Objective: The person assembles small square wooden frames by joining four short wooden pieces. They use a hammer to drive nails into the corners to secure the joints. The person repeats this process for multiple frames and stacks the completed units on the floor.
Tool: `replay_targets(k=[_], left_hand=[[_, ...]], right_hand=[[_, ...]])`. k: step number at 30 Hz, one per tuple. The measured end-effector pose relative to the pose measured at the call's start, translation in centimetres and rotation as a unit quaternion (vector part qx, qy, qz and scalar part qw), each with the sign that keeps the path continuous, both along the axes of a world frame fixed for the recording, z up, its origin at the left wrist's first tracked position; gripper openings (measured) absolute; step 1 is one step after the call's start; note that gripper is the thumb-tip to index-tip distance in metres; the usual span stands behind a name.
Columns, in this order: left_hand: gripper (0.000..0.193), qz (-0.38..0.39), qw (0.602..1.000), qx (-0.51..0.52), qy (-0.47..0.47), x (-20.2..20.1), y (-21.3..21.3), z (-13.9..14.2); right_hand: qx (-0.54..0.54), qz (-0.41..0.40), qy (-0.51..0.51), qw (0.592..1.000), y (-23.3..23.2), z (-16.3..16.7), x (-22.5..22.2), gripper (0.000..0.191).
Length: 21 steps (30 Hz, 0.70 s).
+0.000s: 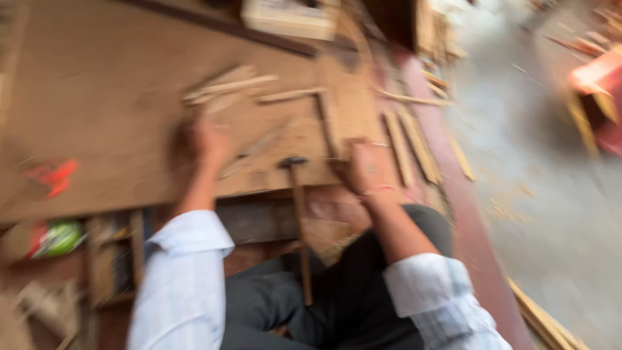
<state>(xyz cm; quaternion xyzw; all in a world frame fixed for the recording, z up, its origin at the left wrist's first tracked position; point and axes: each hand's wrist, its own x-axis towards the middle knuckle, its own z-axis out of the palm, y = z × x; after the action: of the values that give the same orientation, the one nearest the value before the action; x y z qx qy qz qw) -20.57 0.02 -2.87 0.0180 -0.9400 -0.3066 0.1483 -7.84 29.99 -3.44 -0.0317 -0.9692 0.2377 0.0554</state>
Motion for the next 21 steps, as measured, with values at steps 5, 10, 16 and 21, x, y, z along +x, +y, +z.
replay_targets(k=[5,10,16,21], left_hand=[[0.026,-0.052,0.987,-0.121,0.089,-1.4,2.4,-1.8],[0.005,-0.011,0.996,-0.022,-0.091,0.8,2.7,0.1],[0.014,0.052,0.891,0.35,-0.283,4.8,1.2,1.3],[0.018,0.03,0.626,0.691,-0.361,6.7,-1.2,1.5]], right_hand=[[-0.252,-0.019,-0.014,0.967,5.1,1.1,0.5,0.046],[-0.227,-0.159,-0.035,0.96,16.0,-1.5,1.2,0.04],[0.03,-0.088,-0.032,0.995,18.0,-9.3,5.1,0.038],[-0.246,-0.275,-0.076,0.926,17.9,-8.4,5.0,0.022]])
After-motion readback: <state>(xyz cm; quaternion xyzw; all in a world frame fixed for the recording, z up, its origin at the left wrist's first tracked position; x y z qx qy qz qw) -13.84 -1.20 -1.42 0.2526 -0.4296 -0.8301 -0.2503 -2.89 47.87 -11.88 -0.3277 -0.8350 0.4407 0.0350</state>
